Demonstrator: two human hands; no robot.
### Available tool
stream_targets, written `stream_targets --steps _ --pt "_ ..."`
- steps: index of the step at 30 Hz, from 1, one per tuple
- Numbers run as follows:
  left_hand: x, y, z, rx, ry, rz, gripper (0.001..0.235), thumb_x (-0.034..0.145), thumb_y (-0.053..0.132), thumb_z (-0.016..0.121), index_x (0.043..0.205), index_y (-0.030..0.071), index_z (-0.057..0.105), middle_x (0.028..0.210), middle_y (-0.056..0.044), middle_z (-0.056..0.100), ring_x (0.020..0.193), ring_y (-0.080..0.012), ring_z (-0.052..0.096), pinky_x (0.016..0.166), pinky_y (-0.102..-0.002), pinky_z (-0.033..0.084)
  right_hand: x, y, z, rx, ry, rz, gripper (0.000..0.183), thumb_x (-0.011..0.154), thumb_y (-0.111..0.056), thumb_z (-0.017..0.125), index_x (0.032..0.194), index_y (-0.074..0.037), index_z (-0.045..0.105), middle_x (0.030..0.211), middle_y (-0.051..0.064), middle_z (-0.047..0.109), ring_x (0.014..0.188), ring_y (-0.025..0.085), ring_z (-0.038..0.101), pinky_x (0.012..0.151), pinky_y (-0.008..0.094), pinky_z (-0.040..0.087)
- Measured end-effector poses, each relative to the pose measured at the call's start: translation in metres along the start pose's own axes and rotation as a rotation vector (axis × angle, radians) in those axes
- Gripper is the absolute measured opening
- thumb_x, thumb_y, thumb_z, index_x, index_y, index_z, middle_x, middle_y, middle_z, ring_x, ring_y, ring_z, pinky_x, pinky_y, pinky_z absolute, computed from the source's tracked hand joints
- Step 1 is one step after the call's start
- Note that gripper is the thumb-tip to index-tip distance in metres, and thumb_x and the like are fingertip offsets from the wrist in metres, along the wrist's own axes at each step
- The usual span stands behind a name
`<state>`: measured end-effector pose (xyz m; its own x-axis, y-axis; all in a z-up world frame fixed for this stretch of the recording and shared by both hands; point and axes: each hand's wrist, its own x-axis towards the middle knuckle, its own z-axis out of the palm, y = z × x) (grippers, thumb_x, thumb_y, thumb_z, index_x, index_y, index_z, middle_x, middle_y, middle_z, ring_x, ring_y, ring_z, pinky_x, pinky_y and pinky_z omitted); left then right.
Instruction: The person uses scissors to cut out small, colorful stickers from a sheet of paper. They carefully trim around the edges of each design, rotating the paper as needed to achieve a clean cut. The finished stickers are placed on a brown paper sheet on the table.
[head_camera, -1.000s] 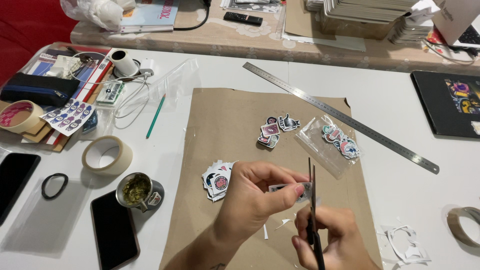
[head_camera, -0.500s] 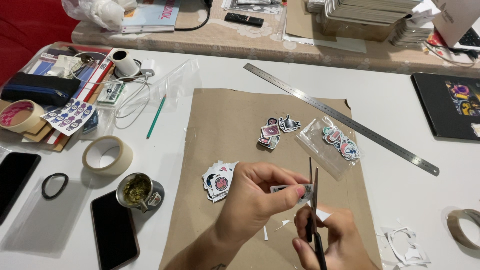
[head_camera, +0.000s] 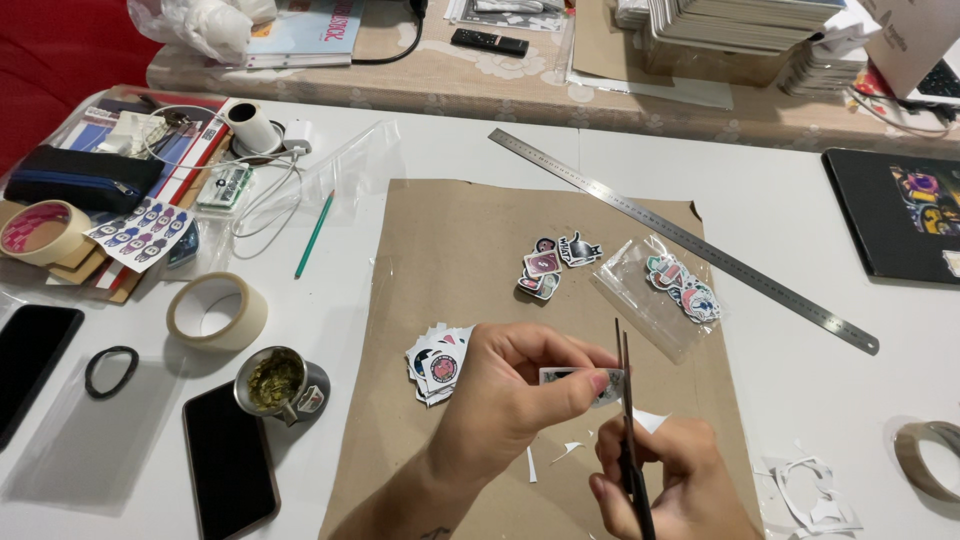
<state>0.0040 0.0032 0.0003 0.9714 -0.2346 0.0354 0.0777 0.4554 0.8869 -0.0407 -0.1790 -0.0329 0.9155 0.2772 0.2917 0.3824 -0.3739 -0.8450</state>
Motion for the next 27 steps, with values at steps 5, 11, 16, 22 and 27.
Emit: stream_targets --steps 5,11,16,22,27 --pt "0.001 -0.002 -0.001 -0.016 -0.010 -0.012 0.002 0.077 0.001 0.077 0.077 0.002 0.075 0.090 -0.017 0.078 0.085 -0.0169 0.073 0.072 -0.027 0.061 -0.002 -0.004 -0.001 -0.005 0.027 0.052 0.017 0.061 -0.010 0.075 0.063 -0.011 0.059 0.052 -0.004 0.049 0.047 0.012 0.043 0.046 0.025 0.040" --pt "0.000 0.001 0.000 -0.038 -0.024 -0.008 0.003 0.078 0.002 0.077 0.077 0.001 0.074 0.088 -0.018 0.078 0.083 -0.0188 0.074 0.072 -0.028 0.062 -0.003 -0.008 -0.001 0.002 0.063 0.079 0.014 0.059 -0.007 0.073 0.061 -0.011 0.060 0.048 -0.004 0.050 0.045 0.011 0.044 0.047 0.025 0.038" --pt "0.001 -0.002 -0.003 -0.061 -0.059 0.051 0.002 0.080 0.002 0.077 0.081 0.001 0.075 0.089 -0.019 0.078 0.083 -0.0188 0.074 0.072 -0.027 0.061 -0.004 -0.006 -0.006 0.009 0.003 0.046 0.015 0.060 -0.009 0.075 0.061 -0.012 0.060 0.046 -0.004 0.052 0.042 0.010 0.045 0.043 0.024 0.039" --pt "0.002 -0.001 -0.003 -0.044 -0.060 0.057 0.001 0.081 0.001 0.076 0.082 0.001 0.075 0.089 -0.018 0.078 0.083 -0.0181 0.074 0.073 -0.025 0.061 -0.004 -0.006 -0.009 -0.001 -0.007 0.037 0.014 0.061 -0.012 0.075 0.061 -0.013 0.061 0.047 -0.005 0.053 0.043 0.011 0.045 0.041 0.025 0.038" --pt "0.001 0.002 -0.003 -0.063 -0.085 0.077 0.003 0.082 0.001 0.075 0.085 0.000 0.075 0.088 -0.016 0.077 0.083 -0.0189 0.074 0.075 -0.027 0.062 -0.005 -0.006 -0.010 0.007 -0.041 0.060 0.014 0.062 -0.013 0.076 0.061 -0.012 0.063 0.047 -0.004 0.051 0.041 0.011 0.042 0.039 0.023 0.039"
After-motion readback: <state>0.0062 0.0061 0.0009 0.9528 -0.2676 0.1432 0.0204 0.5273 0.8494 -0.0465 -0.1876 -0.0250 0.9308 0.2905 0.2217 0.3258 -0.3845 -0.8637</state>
